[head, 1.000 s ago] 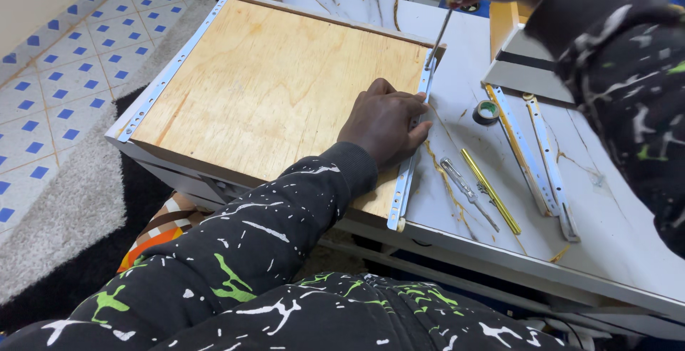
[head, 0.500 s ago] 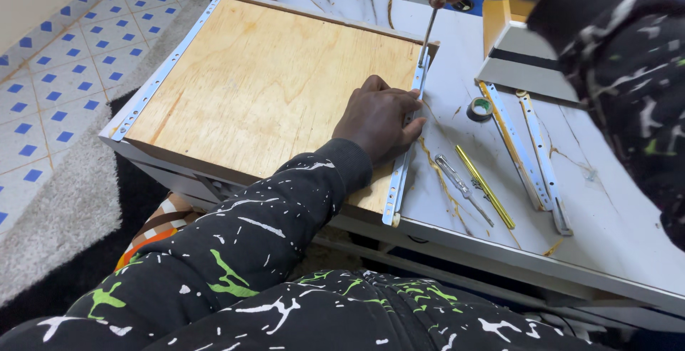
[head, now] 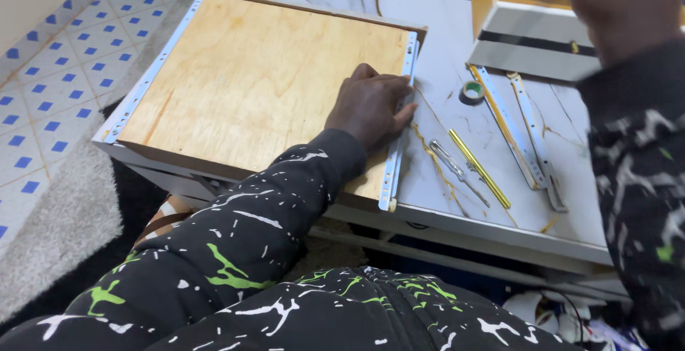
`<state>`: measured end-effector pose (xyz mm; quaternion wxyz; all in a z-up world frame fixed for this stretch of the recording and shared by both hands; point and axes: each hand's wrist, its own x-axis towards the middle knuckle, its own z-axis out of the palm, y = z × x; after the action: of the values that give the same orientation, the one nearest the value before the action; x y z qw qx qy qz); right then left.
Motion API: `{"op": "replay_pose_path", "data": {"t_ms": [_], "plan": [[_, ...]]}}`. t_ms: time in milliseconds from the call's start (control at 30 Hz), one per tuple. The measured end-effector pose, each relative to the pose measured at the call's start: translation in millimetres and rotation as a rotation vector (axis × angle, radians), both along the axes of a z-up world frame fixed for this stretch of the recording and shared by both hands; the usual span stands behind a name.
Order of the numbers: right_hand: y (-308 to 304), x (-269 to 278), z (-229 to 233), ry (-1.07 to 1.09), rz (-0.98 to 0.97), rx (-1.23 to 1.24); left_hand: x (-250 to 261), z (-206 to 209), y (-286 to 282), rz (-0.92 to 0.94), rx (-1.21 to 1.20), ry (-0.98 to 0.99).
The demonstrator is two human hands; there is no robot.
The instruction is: The person attaches metal drawer slides to a wooden drawer panel using a screwdriver. They position the slides, insert screws, and tighten them to secure the hardware to the drawer.
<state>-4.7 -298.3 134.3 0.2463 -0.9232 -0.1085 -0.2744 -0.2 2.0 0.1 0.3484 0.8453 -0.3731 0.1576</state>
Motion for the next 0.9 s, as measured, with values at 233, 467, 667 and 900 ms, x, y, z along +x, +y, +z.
{"op": "replay_pose_path", "data": {"t_ms": [233,467,667,900], "plan": [[40,-118,-97,0.578,-0.335,0.077,0,-1,1,-0.025,-0.037,-0.045],[58,-172,-138,0.736,-0.573,-0.091,-12,10,15,-0.121,-0.088,0.045],[69,-184,-141,0.611,-0.549,-0.097,-58,11,52,-0.092,-0.131,0.109],[69,-185,-144,0.491,-0.416,-0.211,-116,4,100,0.004,-0.132,0.195]]}}
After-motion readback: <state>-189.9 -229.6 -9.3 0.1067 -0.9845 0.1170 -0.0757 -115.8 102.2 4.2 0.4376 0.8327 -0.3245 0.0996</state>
